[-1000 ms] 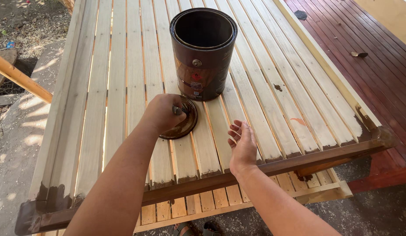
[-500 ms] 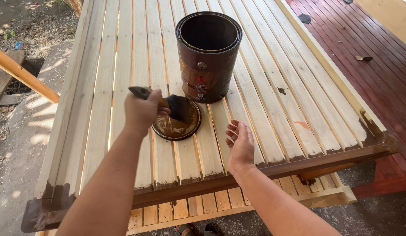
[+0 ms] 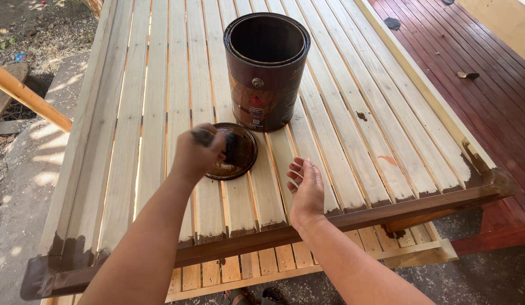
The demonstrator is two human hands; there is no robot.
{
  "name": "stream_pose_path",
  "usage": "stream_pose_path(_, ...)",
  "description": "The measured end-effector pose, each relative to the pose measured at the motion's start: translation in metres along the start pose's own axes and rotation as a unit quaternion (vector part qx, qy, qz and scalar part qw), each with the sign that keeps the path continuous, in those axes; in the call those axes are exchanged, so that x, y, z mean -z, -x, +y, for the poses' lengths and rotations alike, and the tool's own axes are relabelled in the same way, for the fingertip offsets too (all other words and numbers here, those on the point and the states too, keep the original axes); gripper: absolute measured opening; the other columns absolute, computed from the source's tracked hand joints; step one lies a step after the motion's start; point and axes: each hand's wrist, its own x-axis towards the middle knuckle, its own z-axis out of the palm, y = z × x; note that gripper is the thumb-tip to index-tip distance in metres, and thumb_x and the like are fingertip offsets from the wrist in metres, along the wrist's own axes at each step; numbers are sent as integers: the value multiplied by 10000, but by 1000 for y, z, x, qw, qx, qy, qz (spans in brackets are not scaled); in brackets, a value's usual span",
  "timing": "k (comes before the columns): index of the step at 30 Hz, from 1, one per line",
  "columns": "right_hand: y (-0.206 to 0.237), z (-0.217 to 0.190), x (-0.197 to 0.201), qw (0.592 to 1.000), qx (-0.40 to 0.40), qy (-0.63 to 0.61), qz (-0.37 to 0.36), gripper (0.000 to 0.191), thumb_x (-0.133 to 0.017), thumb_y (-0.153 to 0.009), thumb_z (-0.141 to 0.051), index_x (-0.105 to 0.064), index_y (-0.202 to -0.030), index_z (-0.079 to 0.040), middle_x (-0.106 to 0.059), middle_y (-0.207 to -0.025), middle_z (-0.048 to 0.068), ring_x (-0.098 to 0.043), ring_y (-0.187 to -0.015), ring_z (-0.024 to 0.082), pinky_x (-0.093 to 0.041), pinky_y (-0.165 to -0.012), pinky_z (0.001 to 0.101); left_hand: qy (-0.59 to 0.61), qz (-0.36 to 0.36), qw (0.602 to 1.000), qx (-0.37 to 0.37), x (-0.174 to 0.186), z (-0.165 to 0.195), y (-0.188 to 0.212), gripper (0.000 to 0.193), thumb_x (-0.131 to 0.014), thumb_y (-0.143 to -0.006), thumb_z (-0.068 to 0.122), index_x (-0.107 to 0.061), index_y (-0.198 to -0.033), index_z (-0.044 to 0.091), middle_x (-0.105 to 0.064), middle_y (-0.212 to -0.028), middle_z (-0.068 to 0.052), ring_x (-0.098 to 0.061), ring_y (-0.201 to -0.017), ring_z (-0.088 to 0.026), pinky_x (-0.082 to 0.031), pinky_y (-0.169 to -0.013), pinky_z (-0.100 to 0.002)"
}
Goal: The person applies dark wood stain to the edges and slats of a wooden bench using a brush. They repeatedly dip the brush into a can of stain and spread it along the frame and slats, working along the length of the bench.
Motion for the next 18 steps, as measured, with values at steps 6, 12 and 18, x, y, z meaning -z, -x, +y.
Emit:
stream_pose_path(6, 11, 11, -25, 1000, 13, 4, -17, 321, -424, -1042, -371, -622, -1112, -130, -655, -1014, 18, -584, -961, 152, -466, -869, 328, 294, 175, 931, 125, 24, -8, 19, 177, -716, -950, 165, -648, -931, 3, -740, -834, -164, -744, -654, -231, -630, -583, -300)
stream_pose_path(12, 33, 24, -68, 997, 20, -33, -65, 310, -478, -1016, -373, -651, -1115, -136, -663, -988, -7, -589, -921, 129, -449, -824, 338, 511, 216, 810, 193, 68, -28, 39, 147, -729, -956, 159, -633, -1011, 62, -724, -872, -74, -700, -687, -143, -581, -604, -215)
stream_pose_path(18, 70, 50, -132, 997, 1, -36, -69, 301, -482, -1009, -381, -647, -1131, -160, -664, -1019, -20, -595, -958, 115, -444, -859, 323, 563, 170, 791, 168, 154, -43, 64, 151, -651, -1047, 194, -590, -1047, 57, -703, -914, -60, -679, -744, -124, -599, -665, -196)
